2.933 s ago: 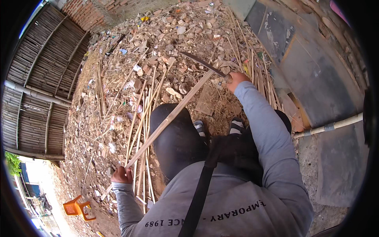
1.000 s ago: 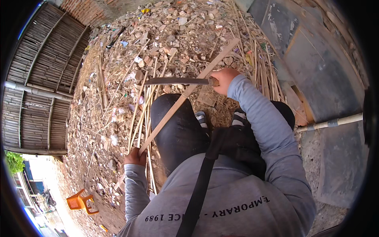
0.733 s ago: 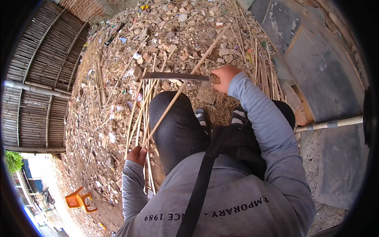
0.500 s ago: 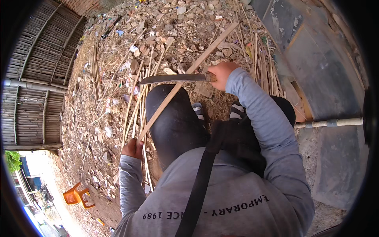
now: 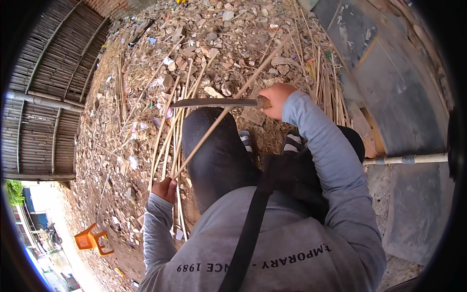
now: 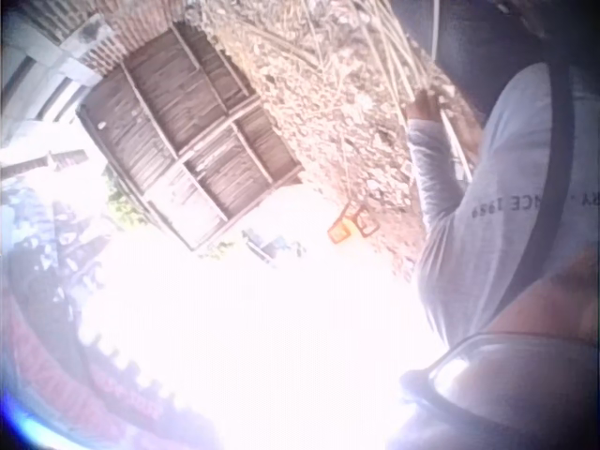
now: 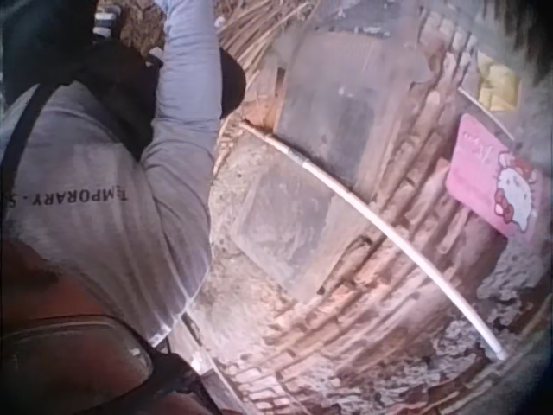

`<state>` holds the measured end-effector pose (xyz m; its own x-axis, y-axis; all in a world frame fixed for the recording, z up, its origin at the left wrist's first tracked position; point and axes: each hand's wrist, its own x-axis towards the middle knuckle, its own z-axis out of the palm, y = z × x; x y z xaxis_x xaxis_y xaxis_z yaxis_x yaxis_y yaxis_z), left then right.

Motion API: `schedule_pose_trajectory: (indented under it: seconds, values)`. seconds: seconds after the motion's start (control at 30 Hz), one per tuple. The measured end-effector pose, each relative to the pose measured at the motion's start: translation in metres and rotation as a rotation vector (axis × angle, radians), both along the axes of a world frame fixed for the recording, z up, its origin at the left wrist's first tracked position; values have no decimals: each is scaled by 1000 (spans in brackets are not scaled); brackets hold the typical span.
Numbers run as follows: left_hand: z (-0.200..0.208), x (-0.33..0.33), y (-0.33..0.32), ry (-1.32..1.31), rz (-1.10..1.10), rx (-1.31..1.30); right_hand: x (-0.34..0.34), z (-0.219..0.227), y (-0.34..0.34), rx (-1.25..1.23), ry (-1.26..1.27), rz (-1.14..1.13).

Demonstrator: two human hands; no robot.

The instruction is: The person scrapes the surface of a bamboo strip using a machete held in their right hand while securing the strip with their left hand.

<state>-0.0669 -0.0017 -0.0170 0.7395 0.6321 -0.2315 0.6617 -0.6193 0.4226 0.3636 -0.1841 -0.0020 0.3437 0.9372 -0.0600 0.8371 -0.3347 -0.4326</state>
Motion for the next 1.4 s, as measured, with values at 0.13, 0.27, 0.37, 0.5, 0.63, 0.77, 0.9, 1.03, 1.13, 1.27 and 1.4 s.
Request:
schedule_pose_trajectory:
  seconds: [0.13,0.27,0.37,0.5,0.63,0.77,0.9,1.03,1.13,1.27,1.4]
  values:
    - [-6,-5,0,-23,-8,-10,19,-9,0,-25,29,-68]
    - [-2,-8,1,-48,75,-230,7,-5,7,-2,16,-35]
    - [-1,-10,2,-65,75,-313,-8,6,10,-75,-12,29]
    - [5,-10,0,-61,118,-439,15,-9,12,-135,153,-9]
    - [18,-3,6,19,120,-428,43,-50,13,-6,137,-221]
    - [16,-4,5,88,4,-129,-4,3,18,-157,-6,22]
    - [5,12,5,97,-22,12,34,-39,12,-33,259,-147]
    - [-4,2,2,90,-9,53,23,-25,13,11,59,-169]
    - [-4,-5,-5,70,7,115,-12,10,18,-129,-41,-71]
    - [2,8,-5,135,-11,169,43,-38,8,-64,79,-316]
    - [19,12,5,186,-34,179,43,-11,4,-152,12,-400]
